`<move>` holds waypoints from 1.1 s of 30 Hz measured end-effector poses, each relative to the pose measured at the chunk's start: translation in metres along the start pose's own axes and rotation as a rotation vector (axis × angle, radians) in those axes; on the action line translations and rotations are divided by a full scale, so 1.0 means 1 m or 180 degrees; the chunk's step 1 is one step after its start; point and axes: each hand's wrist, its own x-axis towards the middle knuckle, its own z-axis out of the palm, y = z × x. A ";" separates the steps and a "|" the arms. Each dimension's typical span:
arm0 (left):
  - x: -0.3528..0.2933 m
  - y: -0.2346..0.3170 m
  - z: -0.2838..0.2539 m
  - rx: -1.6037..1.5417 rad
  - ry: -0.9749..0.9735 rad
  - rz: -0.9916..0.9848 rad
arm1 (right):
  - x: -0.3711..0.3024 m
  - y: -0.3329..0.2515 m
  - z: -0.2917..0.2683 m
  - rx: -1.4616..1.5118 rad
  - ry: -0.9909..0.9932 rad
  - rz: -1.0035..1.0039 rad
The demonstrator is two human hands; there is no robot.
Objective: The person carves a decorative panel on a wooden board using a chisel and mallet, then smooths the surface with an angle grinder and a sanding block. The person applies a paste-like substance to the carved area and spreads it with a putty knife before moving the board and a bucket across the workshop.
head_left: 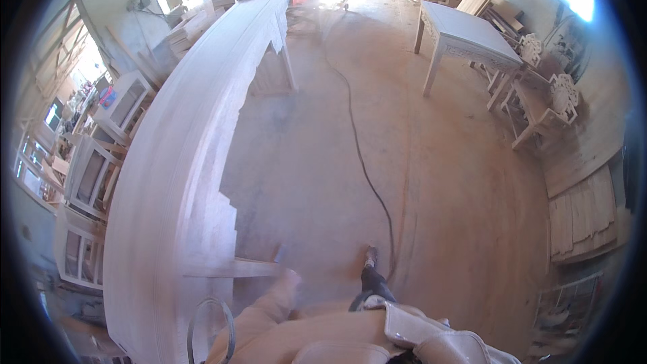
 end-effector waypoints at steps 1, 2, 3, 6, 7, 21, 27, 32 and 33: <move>0.017 0.018 -0.005 0.0282 0.0002 0.0077 | 0.019 -0.035 -0.012 -0.0009 0.0055 -0.0039; 0.034 0.037 -0.013 0.0653 0.0002 0.0174 | 0.038 -0.075 -0.026 -0.0135 0.0116 -0.0182; 0.049 0.055 -0.019 0.1282 -0.0037 0.0375 | 0.057 -0.116 -0.041 -0.1944 -0.0319 -0.1228; 0.089 0.121 -0.033 0.3191 -0.0317 0.0960 | 0.098 -0.252 -0.087 -0.1740 0.0104 -0.1658; 0.102 0.146 -0.038 0.3022 -0.0415 0.0746 | 0.106 -0.288 -0.106 -0.1251 0.0020 -0.1747; 0.412 0.370 -0.150 0.2379 0.1081 0.2710 | 0.173 -0.715 -0.251 -0.1737 -0.0014 -0.1699; 0.549 0.547 -0.215 -0.0156 0.0309 0.0287 | 0.149 -0.827 -0.324 -0.1009 -0.0456 -0.0704; 0.661 0.667 -0.243 -0.0215 0.0824 0.0174 | 0.173 -0.952 -0.360 -0.1124 -0.0404 -0.0443; 0.679 0.686 -0.243 -0.0103 0.1113 0.0175 | 0.183 -0.979 -0.368 -0.1129 -0.0415 -0.0436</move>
